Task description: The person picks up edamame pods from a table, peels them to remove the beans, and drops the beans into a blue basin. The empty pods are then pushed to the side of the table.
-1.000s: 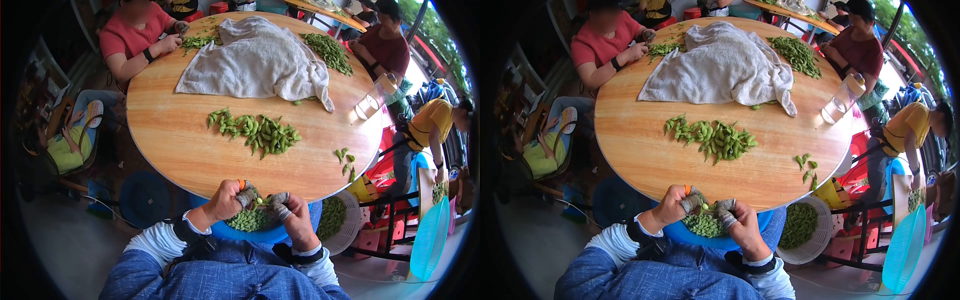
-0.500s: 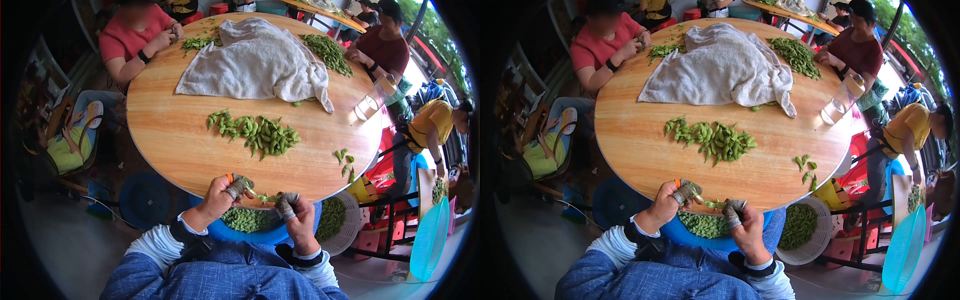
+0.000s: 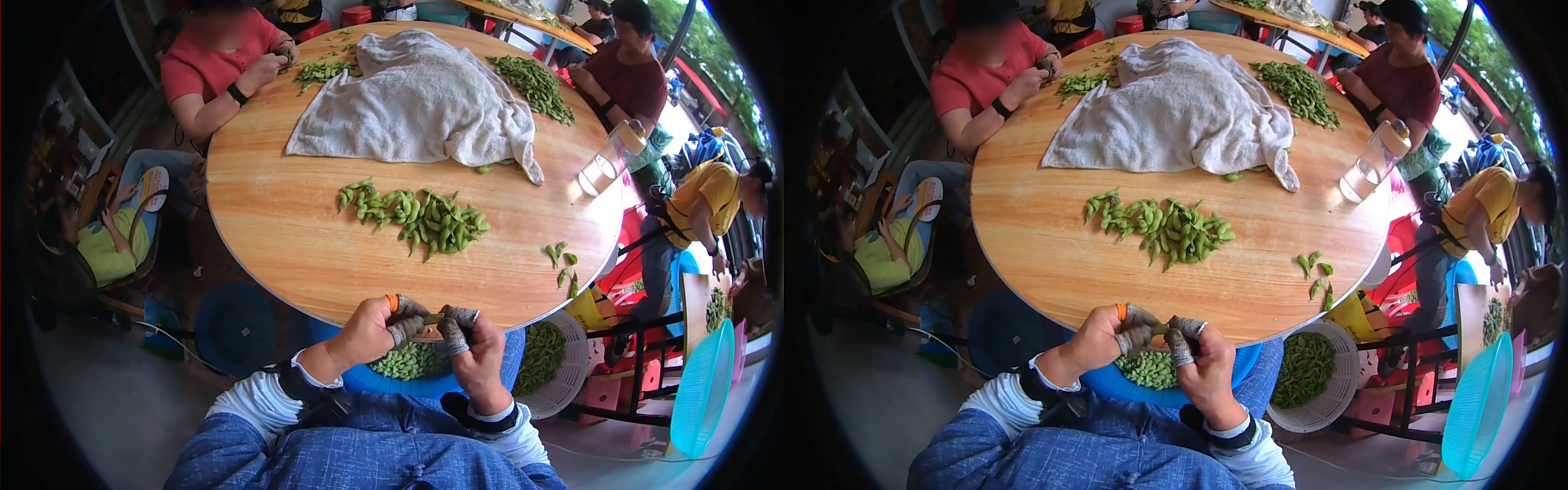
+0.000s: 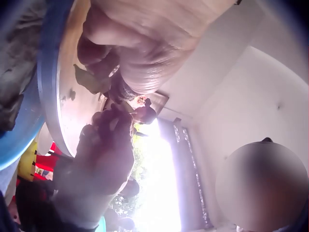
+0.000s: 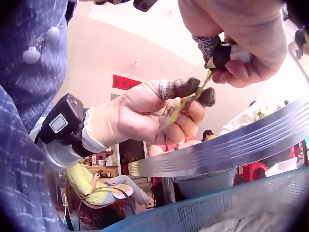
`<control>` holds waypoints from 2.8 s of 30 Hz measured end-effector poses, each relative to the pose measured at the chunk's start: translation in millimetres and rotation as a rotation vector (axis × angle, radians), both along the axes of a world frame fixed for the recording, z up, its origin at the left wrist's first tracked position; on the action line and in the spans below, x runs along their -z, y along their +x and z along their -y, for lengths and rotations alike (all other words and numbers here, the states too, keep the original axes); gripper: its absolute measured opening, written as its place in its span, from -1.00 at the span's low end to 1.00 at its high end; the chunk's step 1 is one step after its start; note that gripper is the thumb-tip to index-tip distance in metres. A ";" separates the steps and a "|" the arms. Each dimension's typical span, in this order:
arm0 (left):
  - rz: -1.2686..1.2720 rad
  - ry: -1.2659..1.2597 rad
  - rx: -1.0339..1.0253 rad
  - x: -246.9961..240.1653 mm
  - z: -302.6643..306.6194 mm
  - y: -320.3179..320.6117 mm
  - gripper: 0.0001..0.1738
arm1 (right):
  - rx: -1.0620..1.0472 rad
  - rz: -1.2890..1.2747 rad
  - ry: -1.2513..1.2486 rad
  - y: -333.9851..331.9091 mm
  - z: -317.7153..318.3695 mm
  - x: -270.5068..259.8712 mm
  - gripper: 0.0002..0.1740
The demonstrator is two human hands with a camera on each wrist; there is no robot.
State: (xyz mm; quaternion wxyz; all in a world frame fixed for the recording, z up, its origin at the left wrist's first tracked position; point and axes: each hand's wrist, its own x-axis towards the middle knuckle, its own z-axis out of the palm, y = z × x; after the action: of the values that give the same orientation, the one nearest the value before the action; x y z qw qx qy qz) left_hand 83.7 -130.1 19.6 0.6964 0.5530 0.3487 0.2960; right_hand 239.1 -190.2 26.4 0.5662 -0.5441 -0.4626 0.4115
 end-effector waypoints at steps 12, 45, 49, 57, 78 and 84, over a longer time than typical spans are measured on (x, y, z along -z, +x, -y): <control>-0.034 0.074 0.015 9.3 -1.5 12.7 -0.75 | -0.021 0.464 0.334 -5.0 -5.5 -8.0 -0.77; -0.753 1.102 -0.309 6.1 -149.9 -67.8 -0.60 | 0.647 -0.144 -0.047 171.1 64.9 80.0 -0.84; -0.758 1.319 -0.203 18.0 -167.4 -73.2 -0.65 | 0.536 -0.127 -0.008 143.5 58.1 58.5 -0.84; -1.052 1.262 -0.273 9.9 -134.2 -81.7 -0.86 | 0.189 -0.082 0.027 61.0 15.9 14.7 -0.79; 0.104 0.096 -0.235 -20.7 -70.1 -47.4 -0.67 | -0.212 -0.242 -0.133 -1.9 -4.8 -14.9 -0.73; 0.277 -0.104 -0.028 -18.9 -8.1 -14.2 -0.56 | -0.348 -0.419 -0.190 -8.0 -6.4 -23.2 -0.74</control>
State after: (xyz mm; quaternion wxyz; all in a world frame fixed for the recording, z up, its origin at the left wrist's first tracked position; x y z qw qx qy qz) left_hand 69.5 -122.0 38.4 0.7615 0.4650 0.2718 0.3606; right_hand 231.1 -183.7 49.6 0.5169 -0.4100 -0.3813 0.6475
